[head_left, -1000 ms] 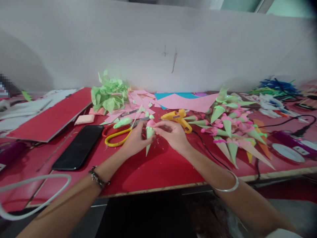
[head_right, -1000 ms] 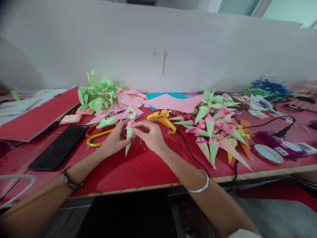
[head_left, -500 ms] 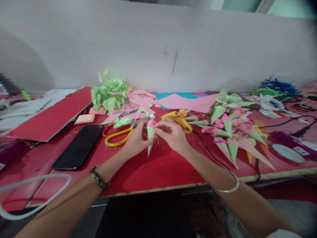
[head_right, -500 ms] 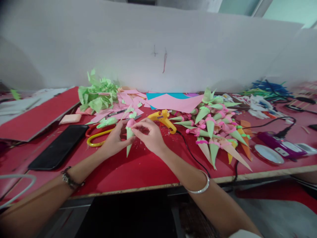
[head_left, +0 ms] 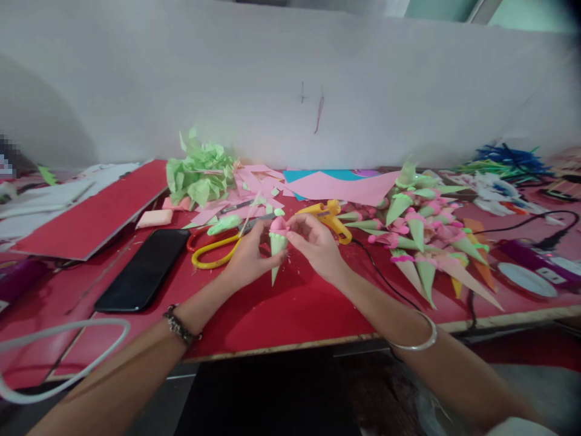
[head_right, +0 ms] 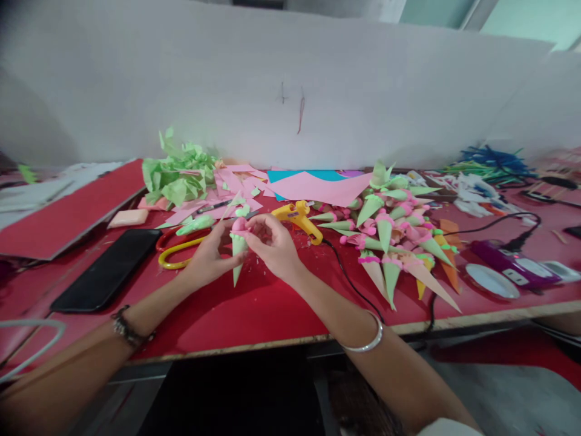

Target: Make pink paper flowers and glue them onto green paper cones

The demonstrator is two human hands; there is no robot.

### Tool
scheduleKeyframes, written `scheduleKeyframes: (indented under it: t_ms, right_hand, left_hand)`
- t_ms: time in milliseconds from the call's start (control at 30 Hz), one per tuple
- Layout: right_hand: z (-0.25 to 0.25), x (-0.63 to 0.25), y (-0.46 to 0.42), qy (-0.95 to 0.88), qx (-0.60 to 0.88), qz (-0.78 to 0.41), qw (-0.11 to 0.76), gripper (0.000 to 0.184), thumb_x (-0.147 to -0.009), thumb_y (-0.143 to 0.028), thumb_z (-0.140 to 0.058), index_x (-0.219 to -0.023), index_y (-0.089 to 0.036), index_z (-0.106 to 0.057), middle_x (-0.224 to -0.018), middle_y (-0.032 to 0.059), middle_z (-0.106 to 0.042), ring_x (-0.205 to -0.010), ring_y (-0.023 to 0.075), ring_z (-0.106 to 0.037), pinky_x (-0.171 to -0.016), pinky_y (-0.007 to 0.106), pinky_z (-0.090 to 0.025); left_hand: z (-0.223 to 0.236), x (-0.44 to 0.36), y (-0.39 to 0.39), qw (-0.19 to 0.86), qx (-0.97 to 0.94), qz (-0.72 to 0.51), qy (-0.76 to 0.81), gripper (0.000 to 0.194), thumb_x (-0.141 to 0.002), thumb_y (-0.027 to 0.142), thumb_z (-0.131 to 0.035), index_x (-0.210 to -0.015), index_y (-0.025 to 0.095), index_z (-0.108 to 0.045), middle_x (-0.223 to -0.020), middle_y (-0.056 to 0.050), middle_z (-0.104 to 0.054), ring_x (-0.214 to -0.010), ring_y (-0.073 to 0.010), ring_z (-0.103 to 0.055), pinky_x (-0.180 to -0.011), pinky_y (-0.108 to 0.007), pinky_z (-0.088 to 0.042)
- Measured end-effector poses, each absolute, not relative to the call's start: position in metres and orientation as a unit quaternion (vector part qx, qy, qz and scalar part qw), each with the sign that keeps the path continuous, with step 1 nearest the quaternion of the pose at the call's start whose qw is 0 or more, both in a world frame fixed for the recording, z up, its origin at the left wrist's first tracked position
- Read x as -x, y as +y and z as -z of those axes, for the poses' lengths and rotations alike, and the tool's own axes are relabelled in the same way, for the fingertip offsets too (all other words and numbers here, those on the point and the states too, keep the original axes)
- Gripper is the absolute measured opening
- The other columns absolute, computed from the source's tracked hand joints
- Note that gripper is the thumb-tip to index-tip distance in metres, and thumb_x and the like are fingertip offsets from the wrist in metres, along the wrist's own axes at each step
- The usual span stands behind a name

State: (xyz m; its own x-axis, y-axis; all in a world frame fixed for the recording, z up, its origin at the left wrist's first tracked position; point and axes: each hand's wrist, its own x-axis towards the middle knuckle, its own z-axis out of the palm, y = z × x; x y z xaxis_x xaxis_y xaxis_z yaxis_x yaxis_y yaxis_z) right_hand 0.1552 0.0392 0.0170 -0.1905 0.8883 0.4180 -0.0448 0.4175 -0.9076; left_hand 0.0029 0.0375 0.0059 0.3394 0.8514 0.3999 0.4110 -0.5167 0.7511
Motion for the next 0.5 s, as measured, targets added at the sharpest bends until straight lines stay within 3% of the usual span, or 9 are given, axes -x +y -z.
scheduleKeyframes:
  t_ms: [100, 200, 267, 367, 500]
  right_hand:
    - [-0.019, -0.156, 0.04, -0.622, 0.349, -0.436, 0.549, 0.008, -0.072, -0.027, -0.053, -0.076, -0.021, -0.051, -0.071, -0.0026, -0.047, -0.059, 0.0087, -0.043, -0.057, 0.023, -0.038]
    - [-0.019, -0.156, 0.041, -0.614, 0.363, -0.432, 0.552, 0.007, -0.072, -0.026, -0.051, -0.076, -0.02, -0.051, -0.07, -0.0031, -0.046, -0.056, 0.007, -0.042, -0.055, 0.022, -0.037]
    - [-0.018, -0.156, 0.041, -0.616, 0.365, -0.432, 0.549, 0.006, -0.072, -0.025, -0.05, -0.075, -0.02, -0.051, -0.069, -0.0035, -0.046, -0.054, 0.0065, -0.042, -0.054, 0.022, -0.036]
    - [-0.019, -0.156, 0.04, -0.619, 0.364, -0.432, 0.545, 0.005, -0.072, -0.024, -0.05, -0.074, -0.02, -0.051, -0.067, -0.0042, -0.046, -0.053, 0.0065, -0.041, -0.054, 0.022, -0.036]
    - [-0.021, -0.157, 0.038, -0.624, 0.361, -0.432, 0.542, 0.004, -0.073, -0.021, -0.048, -0.073, -0.02, -0.052, -0.062, -0.0046, -0.046, -0.053, 0.0069, -0.042, -0.055, 0.022, -0.036]
  left_hand:
    - [-0.002, -0.001, 0.041, 0.233, -0.788, -0.339, 0.457, 0.038, -0.07, 0.03, -0.055, -0.105, 0.016, -0.046, -0.084, -0.003, -0.06, -0.068, -0.0135, -0.056, -0.063, -0.027, -0.046]
    - [0.001, 0.0, 0.043, 0.155, -0.826, -0.254, 0.479, 0.027, -0.071, 0.036, -0.054, -0.087, 0.015, -0.056, -0.074, -0.003, -0.058, -0.063, -0.0147, -0.053, -0.06, -0.028, -0.044]
    - [-0.002, 0.001, 0.043, 0.093, -0.838, -0.235, 0.484, 0.029, -0.072, 0.043, -0.052, -0.079, 0.015, -0.059, -0.075, -0.005, -0.057, -0.066, -0.0166, -0.053, -0.062, -0.03, -0.044]
    - [-0.012, 0.008, 0.045, 0.025, -0.825, -0.275, 0.493, 0.033, -0.076, 0.045, -0.048, -0.085, 0.016, -0.061, -0.084, -0.006, -0.057, -0.074, -0.0182, -0.055, -0.068, -0.03, -0.044]
    - [-0.021, 0.035, 0.059, -0.107, -0.778, -0.333, 0.522, 0.031, -0.079, 0.043, -0.047, -0.089, 0.017, -0.06, -0.093, -0.007, -0.06, -0.097, -0.0221, -0.051, -0.089, -0.035, -0.037]
